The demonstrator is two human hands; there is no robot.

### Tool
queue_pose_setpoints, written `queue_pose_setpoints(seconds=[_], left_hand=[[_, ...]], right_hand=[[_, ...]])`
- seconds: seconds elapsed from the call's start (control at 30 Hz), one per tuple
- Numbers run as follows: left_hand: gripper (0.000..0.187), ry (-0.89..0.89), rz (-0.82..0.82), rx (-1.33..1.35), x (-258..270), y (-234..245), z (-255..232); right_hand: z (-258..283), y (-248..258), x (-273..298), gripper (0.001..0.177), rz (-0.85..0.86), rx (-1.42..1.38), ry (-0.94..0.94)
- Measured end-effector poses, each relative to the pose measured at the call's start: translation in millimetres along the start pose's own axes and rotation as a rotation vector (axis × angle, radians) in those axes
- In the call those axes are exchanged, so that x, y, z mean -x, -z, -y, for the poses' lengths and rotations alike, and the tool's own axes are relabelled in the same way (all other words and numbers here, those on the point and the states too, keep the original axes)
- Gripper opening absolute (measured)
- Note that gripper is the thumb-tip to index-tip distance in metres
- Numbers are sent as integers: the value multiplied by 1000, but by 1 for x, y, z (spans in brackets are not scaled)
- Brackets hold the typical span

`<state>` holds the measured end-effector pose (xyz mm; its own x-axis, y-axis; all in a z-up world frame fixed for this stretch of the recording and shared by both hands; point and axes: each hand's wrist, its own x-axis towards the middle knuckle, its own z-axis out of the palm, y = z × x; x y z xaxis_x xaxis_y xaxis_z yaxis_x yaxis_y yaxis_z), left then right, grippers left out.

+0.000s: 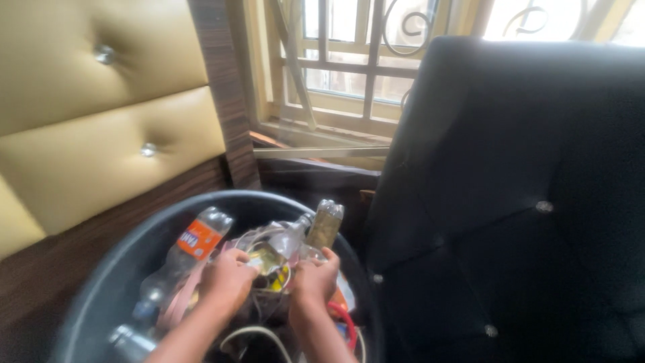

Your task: Organize various plastic and glass bottles and other household items from a bag into a basket.

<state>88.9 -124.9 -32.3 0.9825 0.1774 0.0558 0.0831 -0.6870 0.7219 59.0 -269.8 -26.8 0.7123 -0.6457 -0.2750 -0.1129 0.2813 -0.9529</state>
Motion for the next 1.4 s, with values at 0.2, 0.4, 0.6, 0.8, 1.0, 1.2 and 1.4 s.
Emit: queue_pose_setpoints(seconds=[0.2, 0.4, 0.6, 0.8, 1.0, 1.2, 1.4], left_hand=[[36, -100, -9, -129, -35, -28, -16], [42, -231, 62, -239, -70, -60, -24], [57, -210, 203, -341, -85, -79, -36], [82, -95, 347, -510, -78, -80, -44], [94, -24, 388, -574, -73, -71, -37], [82, -84, 285, -392, -86, -67, -15], [76, -145, 128, -96, -70, -10, -37]], right_hand=[[-31, -5, -63, 74, -152, 232, -40], [-45, -10, -87, 89, -156, 326, -113], [-41, -14, -83, 94, -158, 415, 15], [-23, -10, -67, 89, -75, 408, -43], [-68, -9, -82, 72, 78, 149, 65], [-63, -26, -59, 75, 307, -362, -64], [-14, -44, -3, 70, 385, -447, -60]])
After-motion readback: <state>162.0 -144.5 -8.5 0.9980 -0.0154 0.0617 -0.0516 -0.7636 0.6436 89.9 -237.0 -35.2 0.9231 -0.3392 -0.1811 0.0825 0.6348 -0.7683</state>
